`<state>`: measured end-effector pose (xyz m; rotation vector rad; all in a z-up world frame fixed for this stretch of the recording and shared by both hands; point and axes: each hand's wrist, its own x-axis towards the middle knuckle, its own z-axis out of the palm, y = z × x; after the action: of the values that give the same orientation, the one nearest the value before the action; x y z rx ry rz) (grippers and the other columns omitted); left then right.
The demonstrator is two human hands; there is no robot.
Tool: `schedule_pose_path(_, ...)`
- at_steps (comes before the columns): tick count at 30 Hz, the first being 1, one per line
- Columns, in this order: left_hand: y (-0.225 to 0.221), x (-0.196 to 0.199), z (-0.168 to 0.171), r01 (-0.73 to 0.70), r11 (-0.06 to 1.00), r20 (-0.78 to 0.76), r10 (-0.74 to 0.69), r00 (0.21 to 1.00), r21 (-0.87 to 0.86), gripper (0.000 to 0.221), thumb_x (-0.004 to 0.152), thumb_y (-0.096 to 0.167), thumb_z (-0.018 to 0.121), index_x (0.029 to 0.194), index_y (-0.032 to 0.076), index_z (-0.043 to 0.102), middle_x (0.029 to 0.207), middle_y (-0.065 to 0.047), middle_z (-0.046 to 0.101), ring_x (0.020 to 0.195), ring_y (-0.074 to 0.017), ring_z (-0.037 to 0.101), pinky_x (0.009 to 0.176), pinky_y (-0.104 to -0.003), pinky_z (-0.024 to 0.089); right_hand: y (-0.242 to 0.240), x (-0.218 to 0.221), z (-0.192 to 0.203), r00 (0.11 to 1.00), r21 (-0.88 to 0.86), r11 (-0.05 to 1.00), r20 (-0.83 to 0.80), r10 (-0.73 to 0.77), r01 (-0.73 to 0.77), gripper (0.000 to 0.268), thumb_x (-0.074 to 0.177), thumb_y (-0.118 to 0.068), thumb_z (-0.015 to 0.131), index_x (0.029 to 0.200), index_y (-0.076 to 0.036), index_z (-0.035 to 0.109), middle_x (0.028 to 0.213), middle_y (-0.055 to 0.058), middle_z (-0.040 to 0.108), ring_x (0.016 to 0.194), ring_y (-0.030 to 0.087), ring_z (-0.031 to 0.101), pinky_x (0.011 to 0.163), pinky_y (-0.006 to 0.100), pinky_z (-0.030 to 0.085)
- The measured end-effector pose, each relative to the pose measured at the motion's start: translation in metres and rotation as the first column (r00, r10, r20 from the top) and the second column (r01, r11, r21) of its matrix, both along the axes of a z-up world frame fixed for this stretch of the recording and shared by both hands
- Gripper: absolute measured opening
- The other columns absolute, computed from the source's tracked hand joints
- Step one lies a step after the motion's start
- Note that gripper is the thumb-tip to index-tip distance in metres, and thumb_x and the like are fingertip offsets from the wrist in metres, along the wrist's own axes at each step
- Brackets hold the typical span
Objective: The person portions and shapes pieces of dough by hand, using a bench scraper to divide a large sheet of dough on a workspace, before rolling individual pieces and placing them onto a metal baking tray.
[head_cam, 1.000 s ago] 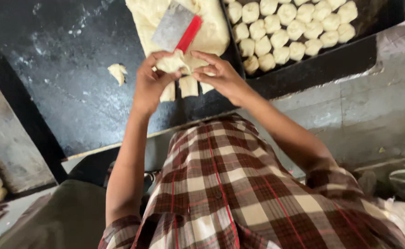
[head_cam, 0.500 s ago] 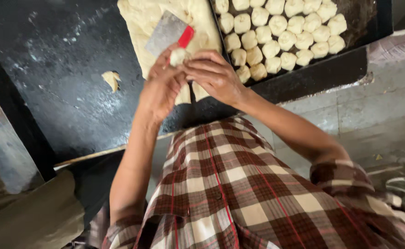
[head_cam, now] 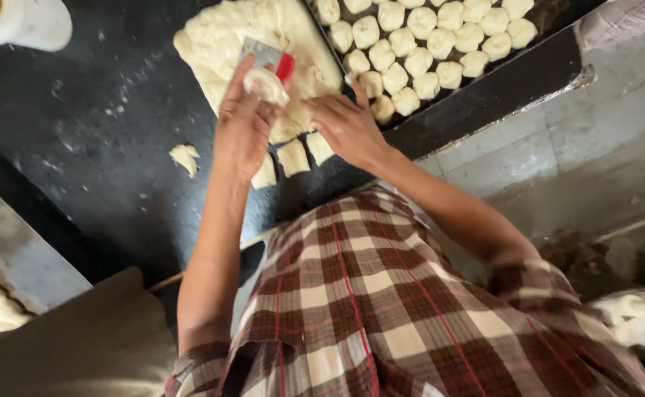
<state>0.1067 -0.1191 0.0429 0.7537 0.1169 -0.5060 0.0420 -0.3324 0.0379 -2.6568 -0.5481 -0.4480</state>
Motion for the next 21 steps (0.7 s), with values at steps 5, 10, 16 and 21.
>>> schedule_pose_path(5, -0.037, -0.003, 0.011, 0.196, 0.978, 0.056, -0.2, 0.978, 0.069, 0.059, 0.106, -0.01, 0.058, 0.162, 0.005, 0.045, 0.123, -0.01, 0.064, 0.101, -0.0183, 0.067, 0.097, -0.041, 0.058, -0.018, -0.005, 0.008, 0.962, 0.169, 0.979, 0.265, 0.07, -0.118, 0.044, 0.094, -0.022, 0.085, 0.133, -0.02, 0.065, 0.116, -0.001, 0.064, 0.105, 0.02, 0.057, 0.103, 0.046, 0.039)
schedule_pose_path(10, -0.045, -0.003, 0.021, 0.361, 0.794, 0.303, -0.543, 0.783, 0.489, 0.058, 0.101, -0.008, 0.05, 0.157, 0.009, 0.044, 0.149, -0.008, 0.05, 0.106, -0.0182, 0.061, 0.096, -0.033, 0.054, -0.044, 0.027, 0.039, 0.965, 0.755, 0.636, -0.256, 0.063, 0.159, 0.041, 0.092, -0.019, 0.086, 0.129, -0.018, 0.067, 0.115, 0.001, 0.068, 0.105, 0.017, 0.061, 0.097, 0.043, 0.05)
schedule_pose_path(16, -0.091, 0.017, 0.028, 0.332, 0.812, 0.311, -0.511, 0.801, 0.48, 0.048, 0.112, -0.007, 0.053, 0.156, 0.006, 0.037, 0.144, -0.016, 0.045, 0.124, -0.0179, 0.051, 0.105, -0.033, 0.047, -0.051, 0.018, 0.042, 0.961, 0.819, 0.553, -0.253, 0.109, 0.153, 0.048, 0.092, -0.021, 0.074, 0.138, -0.013, 0.062, 0.14, 0.007, 0.063, 0.13, 0.028, 0.055, 0.113, 0.05, 0.044)
schedule_pose_path(21, -0.099, 0.012, 0.059, 0.333, 0.915, 0.081, -0.358, 0.93, 0.227, 0.083, 0.107, 0.024, 0.043, 0.157, 0.032, -0.022, 0.159, -0.021, 0.027, 0.133, -0.0317, 0.057, 0.103, -0.04, 0.061, -0.082, 0.028, 0.003, 0.997, 0.483, 0.874, 0.079, 0.015, -0.051, 0.017, 0.109, -0.015, 0.067, 0.126, -0.012, 0.068, 0.127, 0.003, 0.072, 0.122, 0.017, 0.065, 0.103, 0.048, 0.046)
